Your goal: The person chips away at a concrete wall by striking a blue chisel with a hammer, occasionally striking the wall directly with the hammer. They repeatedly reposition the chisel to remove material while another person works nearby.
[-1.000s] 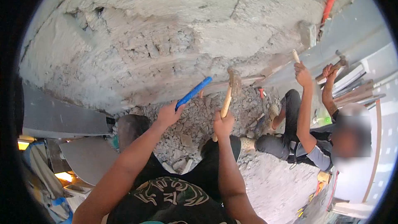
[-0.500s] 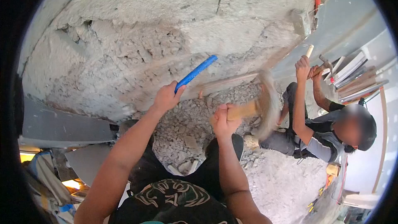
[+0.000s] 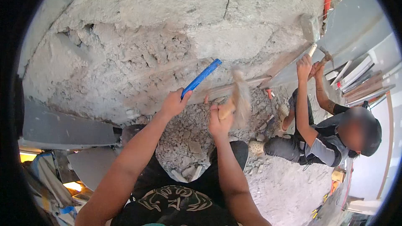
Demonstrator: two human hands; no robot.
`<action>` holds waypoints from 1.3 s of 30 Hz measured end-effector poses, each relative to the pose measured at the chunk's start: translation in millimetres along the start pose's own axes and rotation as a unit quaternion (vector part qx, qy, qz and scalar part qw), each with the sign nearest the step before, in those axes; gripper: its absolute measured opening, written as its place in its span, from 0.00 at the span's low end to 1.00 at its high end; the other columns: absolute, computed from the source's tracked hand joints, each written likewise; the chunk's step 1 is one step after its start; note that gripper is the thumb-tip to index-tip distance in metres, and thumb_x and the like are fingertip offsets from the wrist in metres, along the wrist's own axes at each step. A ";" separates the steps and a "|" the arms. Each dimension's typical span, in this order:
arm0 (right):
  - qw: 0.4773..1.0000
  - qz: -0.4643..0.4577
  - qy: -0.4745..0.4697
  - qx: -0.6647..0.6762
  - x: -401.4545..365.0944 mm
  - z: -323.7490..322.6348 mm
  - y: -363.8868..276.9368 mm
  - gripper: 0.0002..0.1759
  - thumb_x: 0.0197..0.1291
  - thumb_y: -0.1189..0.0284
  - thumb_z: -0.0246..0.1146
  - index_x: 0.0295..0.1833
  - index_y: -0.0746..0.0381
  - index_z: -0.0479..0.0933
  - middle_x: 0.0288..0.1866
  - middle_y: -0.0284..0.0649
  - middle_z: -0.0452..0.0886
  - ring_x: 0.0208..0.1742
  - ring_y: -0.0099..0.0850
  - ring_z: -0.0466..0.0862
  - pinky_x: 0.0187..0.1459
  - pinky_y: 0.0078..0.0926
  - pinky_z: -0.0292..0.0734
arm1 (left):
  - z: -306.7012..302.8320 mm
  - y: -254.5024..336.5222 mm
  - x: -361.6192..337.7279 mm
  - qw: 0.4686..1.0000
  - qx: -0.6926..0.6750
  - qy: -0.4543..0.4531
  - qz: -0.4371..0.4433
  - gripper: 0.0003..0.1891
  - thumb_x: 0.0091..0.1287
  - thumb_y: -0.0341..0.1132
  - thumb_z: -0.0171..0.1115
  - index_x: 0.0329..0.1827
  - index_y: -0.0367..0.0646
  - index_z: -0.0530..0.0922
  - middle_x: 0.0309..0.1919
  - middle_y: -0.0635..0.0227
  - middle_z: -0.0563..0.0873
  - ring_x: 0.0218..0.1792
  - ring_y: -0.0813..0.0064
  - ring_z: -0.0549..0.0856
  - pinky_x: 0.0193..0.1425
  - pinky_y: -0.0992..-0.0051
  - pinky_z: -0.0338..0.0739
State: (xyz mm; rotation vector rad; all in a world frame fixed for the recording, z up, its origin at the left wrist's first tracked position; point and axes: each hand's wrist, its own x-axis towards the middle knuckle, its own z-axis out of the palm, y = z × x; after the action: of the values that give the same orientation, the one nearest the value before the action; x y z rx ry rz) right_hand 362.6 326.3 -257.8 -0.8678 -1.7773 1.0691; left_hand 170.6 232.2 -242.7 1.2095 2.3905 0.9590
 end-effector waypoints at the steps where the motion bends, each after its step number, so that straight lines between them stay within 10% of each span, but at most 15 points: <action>1: 0.997 -0.034 0.038 0.065 -2.8 -8.7 -18.9 0.07 0.63 0.73 0.63 0.33 0.64 0.79 0.29 0.38 0.80 0.29 0.27 0.80 0.32 0.27 0.75 | 2.7 -1.7 -1.8 1.000 -0.012 -0.002 -0.001 0.30 0.76 0.59 0.52 0.36 0.34 0.79 0.25 0.41 0.83 0.31 0.39 0.85 0.37 0.50 0.78; 5: 0.878 -0.214 0.060 0.424 20.3 -17.6 -83.6 0.05 0.62 0.72 0.62 0.38 0.62 0.79 0.38 0.43 0.81 0.33 0.32 0.82 0.35 0.32 0.76 | 3.4 -4.3 -0.4 0.999 -0.036 -0.015 -0.009 0.30 0.76 0.59 0.53 0.37 0.34 0.79 0.23 0.46 0.82 0.27 0.46 0.84 0.33 0.55 0.76; 9: 0.958 -0.215 0.119 0.147 13.0 13.0 10.3 0.07 0.61 0.69 0.64 0.37 0.62 0.78 0.32 0.40 0.80 0.30 0.31 0.81 0.32 0.34 0.76 | 7.2 -4.3 -0.1 0.999 -0.034 -0.013 -0.024 0.31 0.76 0.60 0.52 0.35 0.34 0.79 0.23 0.47 0.82 0.26 0.47 0.84 0.32 0.55 0.75; 11: 0.983 0.142 -0.114 -0.031 11.9 16.5 31.2 0.09 0.60 0.68 0.65 0.37 0.62 0.78 0.26 0.37 0.78 0.26 0.31 0.80 0.30 0.32 0.75 | 13.6 -12.0 6.1 0.993 -0.043 -0.059 -0.098 0.32 0.75 0.62 0.50 0.37 0.36 0.81 0.27 0.43 0.85 0.32 0.41 0.85 0.37 0.52 0.78; 20: 0.968 -0.107 0.015 0.227 21.3 -19.6 -19.2 0.08 0.70 0.80 0.58 0.37 0.61 0.68 0.24 0.35 0.70 0.22 0.22 0.68 0.26 0.26 0.67 | 23.1 -10.1 -8.6 0.997 0.073 -0.033 -0.006 0.32 0.76 0.61 0.49 0.42 0.35 0.80 0.29 0.43 0.86 0.34 0.40 0.87 0.40 0.48 0.80; 23: 0.931 -0.056 -0.006 0.361 13.8 -28.1 -32.0 0.07 0.69 0.82 0.57 0.37 0.61 0.68 0.26 0.36 0.70 0.24 0.23 0.69 0.27 0.26 0.69 | 26.7 -9.2 -13.9 0.998 0.050 -0.022 -0.002 0.31 0.76 0.61 0.49 0.42 0.35 0.79 0.28 0.43 0.86 0.33 0.39 0.87 0.39 0.48 0.80; 36: 0.910 -0.056 0.049 0.408 15.1 0.2 -26.9 0.06 0.68 0.76 0.62 0.39 0.62 0.71 0.26 0.33 0.72 0.24 0.22 0.71 0.26 0.23 0.67 | 7.4 -1.9 6.9 0.997 0.065 -0.004 -0.031 0.31 0.76 0.60 0.52 0.37 0.35 0.80 0.24 0.43 0.84 0.30 0.39 0.85 0.36 0.51 0.78; 39: 0.972 -0.063 0.108 0.198 13.7 28.7 31.9 0.07 0.65 0.75 0.63 0.34 0.63 0.74 0.23 0.33 0.73 0.22 0.22 0.73 0.26 0.24 0.69 | 13.8 1.8 6.6 0.999 0.026 -0.005 -0.035 0.31 0.76 0.60 0.52 0.35 0.35 0.81 0.24 0.44 0.84 0.31 0.40 0.85 0.37 0.51 0.78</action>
State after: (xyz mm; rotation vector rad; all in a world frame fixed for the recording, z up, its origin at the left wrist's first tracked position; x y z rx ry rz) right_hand 335.1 341.7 -290.0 -0.5915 -1.3574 1.1466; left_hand 174.9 244.2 -251.4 1.1375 2.4470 0.8743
